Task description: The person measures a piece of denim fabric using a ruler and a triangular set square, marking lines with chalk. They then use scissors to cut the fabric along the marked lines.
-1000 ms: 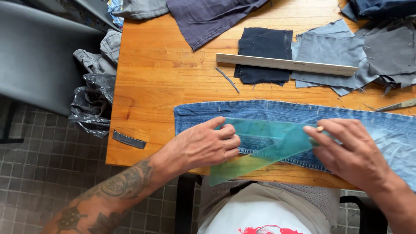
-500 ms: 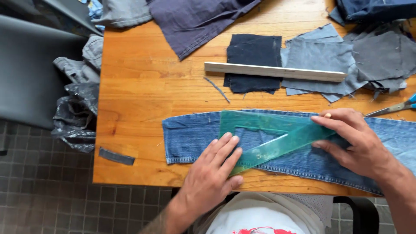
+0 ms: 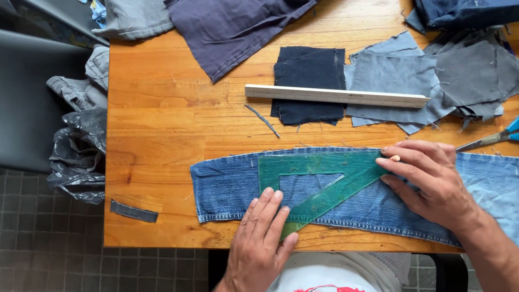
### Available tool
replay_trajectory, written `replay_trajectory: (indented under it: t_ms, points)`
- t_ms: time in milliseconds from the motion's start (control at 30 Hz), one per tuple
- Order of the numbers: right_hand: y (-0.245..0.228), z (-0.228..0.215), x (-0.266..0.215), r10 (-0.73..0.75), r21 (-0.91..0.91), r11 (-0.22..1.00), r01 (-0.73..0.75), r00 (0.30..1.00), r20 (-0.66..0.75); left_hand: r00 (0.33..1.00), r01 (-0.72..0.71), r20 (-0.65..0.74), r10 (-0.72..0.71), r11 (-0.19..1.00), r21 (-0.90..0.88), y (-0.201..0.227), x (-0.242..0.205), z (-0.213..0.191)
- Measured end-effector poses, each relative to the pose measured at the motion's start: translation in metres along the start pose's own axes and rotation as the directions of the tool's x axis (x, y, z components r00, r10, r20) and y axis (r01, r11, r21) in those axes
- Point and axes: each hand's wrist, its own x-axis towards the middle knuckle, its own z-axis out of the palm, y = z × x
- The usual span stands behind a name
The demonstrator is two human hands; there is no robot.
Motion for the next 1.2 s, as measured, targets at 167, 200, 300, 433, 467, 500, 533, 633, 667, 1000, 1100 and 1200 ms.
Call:
replay_trajectory:
  t_ms: [167,200,300,433,467,500,533,633,667,1000,1100,1200]
  points:
    - [-0.004,0.001,0.0,-0.003,-0.024,1.0,0.003,1.0,0.008,0.997,0.049,-0.059,-0.048,0.999,0.017,0.004,0.0,0.003]
    - [-0.004,0.001,-0.001,0.001,-0.031,1.0,0.0,1.0,0.012,0.996,0.054,-0.071,-0.053,0.998,0.014,0.003,0.001,0.005]
    - [-0.005,0.001,0.002,0.0,-0.037,0.999,0.0,1.0,-0.007,0.99,0.071,-0.123,-0.066,0.997,0.035,0.005,0.002,0.005]
    - [-0.005,-0.001,0.005,0.019,-0.039,0.999,-0.019,1.0,-0.016,0.99,0.088,-0.113,-0.085,0.996,0.017,-0.001,0.002,0.003]
    - [-0.006,-0.002,0.007,0.005,-0.033,0.999,-0.006,1.0,-0.026,0.992,0.095,-0.08,-0.092,0.995,0.024,-0.004,0.0,0.002]
    - [-0.008,-0.003,0.008,-0.009,-0.026,1.0,0.008,0.999,-0.035,0.994,0.101,-0.048,-0.1,0.994,0.032,-0.007,-0.001,0.001]
    - [-0.008,-0.004,0.007,-0.006,-0.026,1.0,0.005,0.999,-0.035,0.994,0.1,-0.045,-0.099,0.994,0.031,-0.012,0.0,-0.002]
    - [-0.007,-0.003,0.008,-0.026,-0.067,0.997,0.025,0.999,-0.023,0.969,0.246,-0.023,-0.246,0.957,0.154,-0.031,0.008,-0.015]
    - [-0.007,-0.004,0.006,-0.03,-0.072,0.997,0.029,0.999,-0.016,0.956,0.284,0.001,-0.294,0.924,0.258,-0.037,0.012,-0.02]
    - [-0.008,-0.003,0.007,-0.054,-0.07,0.996,0.055,0.998,0.008,0.94,0.261,0.093,-0.328,0.867,0.426,-0.087,0.024,-0.042]
    - [-0.011,-0.006,0.01,-0.041,-0.053,0.998,0.041,0.999,-0.001,0.957,0.2,0.128,-0.261,0.911,0.361,-0.096,0.025,-0.055]
    - [-0.009,-0.004,0.003,-0.039,-0.072,0.997,0.04,0.999,0.006,0.933,0.182,0.218,-0.288,0.897,0.403,-0.109,0.021,-0.061]
